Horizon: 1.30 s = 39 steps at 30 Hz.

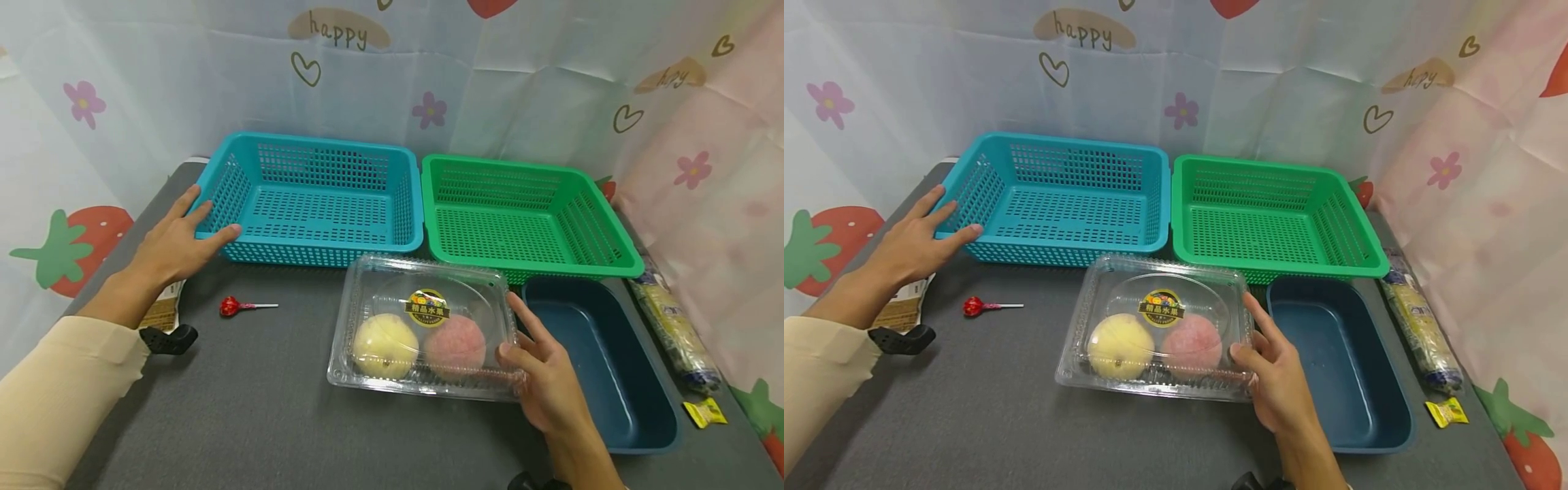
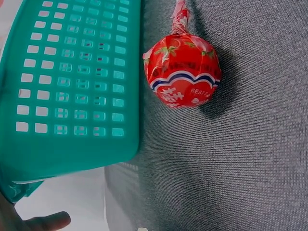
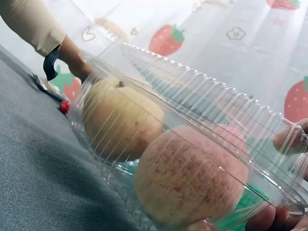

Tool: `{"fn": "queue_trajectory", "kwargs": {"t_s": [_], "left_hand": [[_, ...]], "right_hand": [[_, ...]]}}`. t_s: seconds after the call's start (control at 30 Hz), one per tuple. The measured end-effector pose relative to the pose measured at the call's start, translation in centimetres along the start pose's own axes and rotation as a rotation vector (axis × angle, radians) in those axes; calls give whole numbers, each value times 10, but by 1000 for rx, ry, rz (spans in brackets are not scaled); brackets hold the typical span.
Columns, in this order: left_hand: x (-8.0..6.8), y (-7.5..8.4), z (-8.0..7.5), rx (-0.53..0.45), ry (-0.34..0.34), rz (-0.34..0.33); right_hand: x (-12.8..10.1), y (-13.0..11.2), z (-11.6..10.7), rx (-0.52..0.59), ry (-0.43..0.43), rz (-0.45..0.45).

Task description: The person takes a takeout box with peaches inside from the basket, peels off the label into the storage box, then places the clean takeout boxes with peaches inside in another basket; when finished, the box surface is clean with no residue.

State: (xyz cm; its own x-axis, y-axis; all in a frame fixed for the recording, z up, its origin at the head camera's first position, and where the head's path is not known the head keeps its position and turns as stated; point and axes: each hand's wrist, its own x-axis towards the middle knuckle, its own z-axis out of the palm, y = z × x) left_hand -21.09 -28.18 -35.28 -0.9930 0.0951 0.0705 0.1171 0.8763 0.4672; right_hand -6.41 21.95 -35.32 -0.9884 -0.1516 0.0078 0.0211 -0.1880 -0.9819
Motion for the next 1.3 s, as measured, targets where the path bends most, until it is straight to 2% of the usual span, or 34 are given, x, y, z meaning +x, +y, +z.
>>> {"fn": "queue_trajectory", "kwargs": {"t_s": [0.43,1.0,1.13,1.3], "left_hand": [[0,-1,-1,-2,12,-3],[0,3,-5,-46,5,26],[-2,11,-12,-39,42,44],[-8,26,-24,-38,107,46]], "right_hand": [[3,10,-3,10,-13,12],[5,16,0,-141,89,73],[5,18,0,-195,106,80],[5,21,1,-264,130,43]]}}
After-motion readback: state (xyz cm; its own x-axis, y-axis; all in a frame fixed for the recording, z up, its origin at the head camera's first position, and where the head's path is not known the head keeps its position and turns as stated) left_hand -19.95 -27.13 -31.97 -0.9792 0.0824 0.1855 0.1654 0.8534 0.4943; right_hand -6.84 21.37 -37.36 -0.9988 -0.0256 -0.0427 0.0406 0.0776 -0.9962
